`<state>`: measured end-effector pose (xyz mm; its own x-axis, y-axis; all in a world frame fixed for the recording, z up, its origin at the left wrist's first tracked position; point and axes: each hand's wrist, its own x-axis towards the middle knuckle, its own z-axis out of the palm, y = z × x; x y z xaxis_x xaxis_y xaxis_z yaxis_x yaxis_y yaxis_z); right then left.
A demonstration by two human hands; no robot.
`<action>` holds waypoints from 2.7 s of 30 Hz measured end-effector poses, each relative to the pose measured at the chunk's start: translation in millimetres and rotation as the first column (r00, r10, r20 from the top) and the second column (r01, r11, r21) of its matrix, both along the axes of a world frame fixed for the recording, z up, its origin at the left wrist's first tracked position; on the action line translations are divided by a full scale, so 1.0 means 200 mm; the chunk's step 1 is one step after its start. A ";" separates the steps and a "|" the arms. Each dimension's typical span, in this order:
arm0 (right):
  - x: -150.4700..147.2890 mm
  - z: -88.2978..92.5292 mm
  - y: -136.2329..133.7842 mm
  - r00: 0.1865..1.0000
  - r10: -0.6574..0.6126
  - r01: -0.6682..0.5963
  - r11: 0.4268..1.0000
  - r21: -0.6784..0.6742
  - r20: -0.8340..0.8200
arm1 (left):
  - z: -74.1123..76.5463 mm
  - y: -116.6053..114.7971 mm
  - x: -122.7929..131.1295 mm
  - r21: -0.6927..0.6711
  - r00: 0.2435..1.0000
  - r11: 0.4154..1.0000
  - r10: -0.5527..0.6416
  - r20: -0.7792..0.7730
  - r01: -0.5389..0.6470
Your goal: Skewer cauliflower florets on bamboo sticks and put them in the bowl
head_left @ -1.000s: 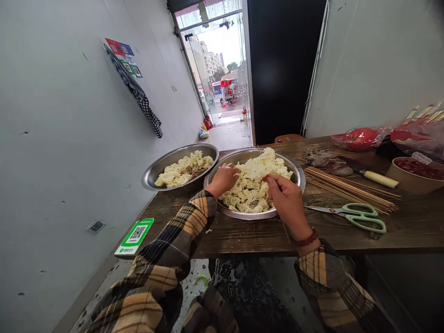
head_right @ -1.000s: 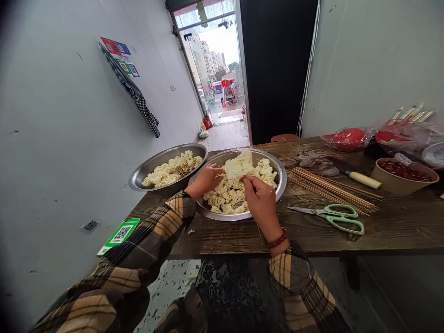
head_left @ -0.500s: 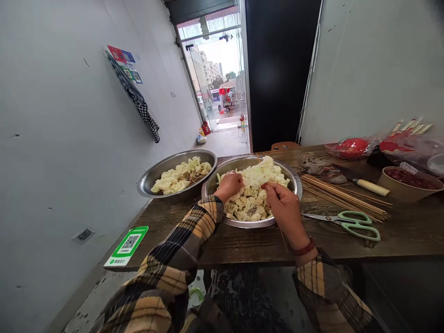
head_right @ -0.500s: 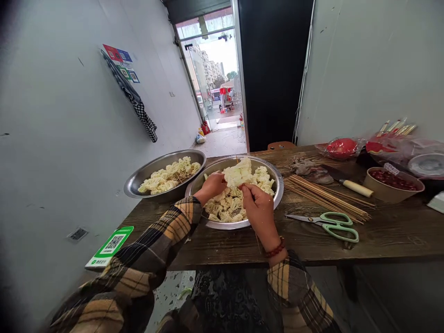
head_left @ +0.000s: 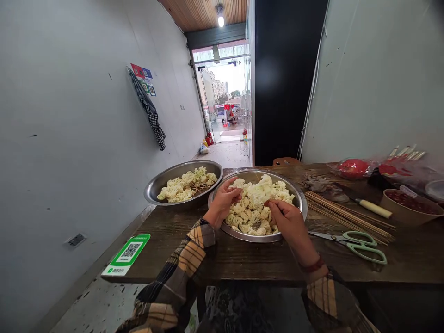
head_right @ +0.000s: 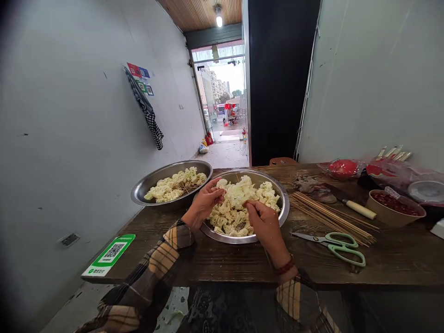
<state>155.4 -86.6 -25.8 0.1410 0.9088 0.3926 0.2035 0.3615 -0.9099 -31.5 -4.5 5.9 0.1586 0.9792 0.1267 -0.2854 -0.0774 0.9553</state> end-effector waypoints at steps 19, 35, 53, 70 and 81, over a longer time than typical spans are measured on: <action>-0.03 0.07 -0.03 0.885 0.142 -0.160 0.987 0.004 0.443 | 0.02 -0.05 -0.01 -0.051 0.989 0.998 -0.025 0.147 0.033; -0.04 0.04 -0.02 0.876 0.052 -0.087 0.995 0.053 0.480 | -0.01 -0.02 -0.02 -0.041 0.981 0.999 0.019 0.191 -0.011; -0.04 0.07 -0.03 0.872 0.104 -0.134 0.991 0.030 0.478 | -0.02 -0.01 -0.03 -0.088 0.954 0.996 -0.006 0.299 0.034; -0.04 0.07 -0.03 0.877 0.116 -0.136 0.991 0.010 0.467 | -0.02 -0.02 -0.02 -0.063 0.965 0.997 -0.032 0.259 0.050; -0.03 0.05 -0.01 0.872 0.127 -0.140 0.990 -0.009 0.472 | -0.02 -0.04 -0.03 0.144 0.988 0.987 0.052 0.148 -0.073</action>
<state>149.5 -88.9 -16.8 -0.1879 0.8952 0.4042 0.5536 0.4364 -0.7092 -37.3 -13.4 2.8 0.0674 0.9551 0.2886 -0.4086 -0.2374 0.8813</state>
